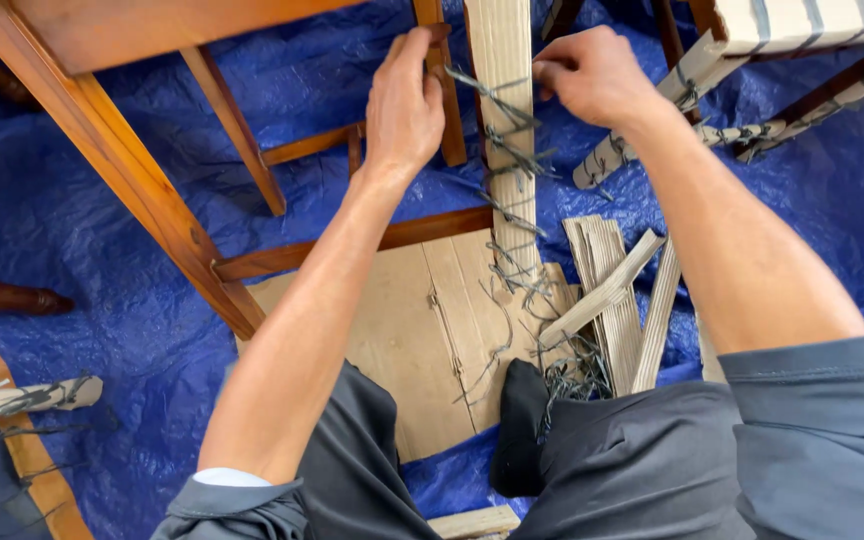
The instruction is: Wrapping wooden chair components with wire and cardboard strips.
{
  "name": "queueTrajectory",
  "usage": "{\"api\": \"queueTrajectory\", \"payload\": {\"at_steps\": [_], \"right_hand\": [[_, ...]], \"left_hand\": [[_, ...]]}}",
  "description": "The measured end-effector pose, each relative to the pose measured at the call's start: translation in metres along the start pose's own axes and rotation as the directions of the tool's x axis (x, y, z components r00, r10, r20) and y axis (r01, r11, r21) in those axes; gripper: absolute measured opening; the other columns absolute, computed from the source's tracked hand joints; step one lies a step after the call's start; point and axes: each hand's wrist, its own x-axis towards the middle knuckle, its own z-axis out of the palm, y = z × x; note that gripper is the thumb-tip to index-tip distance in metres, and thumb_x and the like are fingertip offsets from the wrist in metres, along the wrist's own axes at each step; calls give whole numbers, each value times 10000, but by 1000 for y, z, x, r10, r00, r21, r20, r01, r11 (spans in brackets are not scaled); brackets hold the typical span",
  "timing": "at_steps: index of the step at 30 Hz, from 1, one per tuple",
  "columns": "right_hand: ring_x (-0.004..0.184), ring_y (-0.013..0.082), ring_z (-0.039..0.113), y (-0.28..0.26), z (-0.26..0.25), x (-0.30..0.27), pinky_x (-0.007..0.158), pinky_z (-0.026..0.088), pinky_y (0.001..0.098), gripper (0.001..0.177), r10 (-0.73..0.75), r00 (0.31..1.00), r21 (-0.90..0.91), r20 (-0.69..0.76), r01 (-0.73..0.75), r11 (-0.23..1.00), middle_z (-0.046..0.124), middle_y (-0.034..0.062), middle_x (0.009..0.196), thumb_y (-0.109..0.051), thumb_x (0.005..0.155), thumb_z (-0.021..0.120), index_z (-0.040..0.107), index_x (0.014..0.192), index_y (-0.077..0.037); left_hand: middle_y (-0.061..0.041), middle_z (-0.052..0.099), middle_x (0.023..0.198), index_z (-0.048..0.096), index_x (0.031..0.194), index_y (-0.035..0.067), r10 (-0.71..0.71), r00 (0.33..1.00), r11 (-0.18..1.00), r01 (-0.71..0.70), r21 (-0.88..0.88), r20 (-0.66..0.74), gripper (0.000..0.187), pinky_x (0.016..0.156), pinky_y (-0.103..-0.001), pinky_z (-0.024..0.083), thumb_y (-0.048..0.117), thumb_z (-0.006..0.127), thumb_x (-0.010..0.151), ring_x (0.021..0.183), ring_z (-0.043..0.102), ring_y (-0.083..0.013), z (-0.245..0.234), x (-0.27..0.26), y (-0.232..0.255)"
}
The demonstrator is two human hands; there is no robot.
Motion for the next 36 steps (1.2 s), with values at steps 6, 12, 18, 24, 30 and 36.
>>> {"api": "queueTrajectory", "payload": {"at_steps": [6, 12, 18, 24, 30, 36], "right_hand": [[987, 343, 722, 23, 33, 51, 823, 563, 425, 241, -75, 997, -64, 32, 77, 995, 743, 234, 995, -81, 851, 763, 757, 1075, 6], [913, 249, 748, 17, 26, 52, 806, 572, 394, 212, -57, 996, 43, 66, 54, 998, 770, 179, 989, -81, 888, 744, 765, 1086, -9], [899, 194, 721, 22, 30, 58, 793, 575, 362, 199, -109, 988, 188, 109, 87, 978, 785, 146, 991, -58, 908, 735, 760, 1090, 19], [880, 167, 712, 17, 28, 52, 784, 564, 354, 230, -58, 995, 164, 80, 44, 985, 783, 138, 992, -86, 898, 766, 762, 1111, 1], [862, 192, 730, 12, 29, 48, 763, 576, 365, 218, -10, 999, 143, 38, 4, 990, 788, 142, 956, -105, 898, 765, 767, 1095, -12], [888, 311, 718, 9, 9, 38, 810, 565, 412, 228, -229, 972, -84, -57, 223, 971, 756, 219, 997, -102, 984, 697, 770, 1182, -16]], "left_hand": [[-259, 603, 1388, 468, 1470, 44, 112, 993, 993, -110, -32, 37, 666, 1097, -489, 473, -135, 478, 829, 1303, 572, -456, 34, 6, -27], [-189, 746, 1227, 591, 1415, 75, -296, 886, 934, 347, -87, 356, 502, 1040, -393, 559, -58, 585, 931, 1197, 735, -319, 37, 7, -28], [-348, 560, 1381, 546, 1387, -71, 188, 981, 975, -192, -111, -49, 630, 1007, -444, 484, -149, 592, 764, 1248, 551, -491, 38, 9, -21], [-206, 741, 1218, 667, 1280, 22, -167, 968, 969, 197, -153, 189, 368, 993, -389, 552, -77, 608, 931, 1177, 715, -349, 54, 6, -36], [-190, 769, 1035, 698, 1176, 1, -184, 967, 954, 219, -204, 178, 310, 877, -384, 575, -65, 645, 878, 1010, 762, -324, 48, 5, -31], [-168, 761, 927, 751, 992, 3, -228, 973, 958, 222, -183, -17, 117, 750, -370, 570, 35, 716, 885, 824, 764, -279, 39, 16, -26]]}}
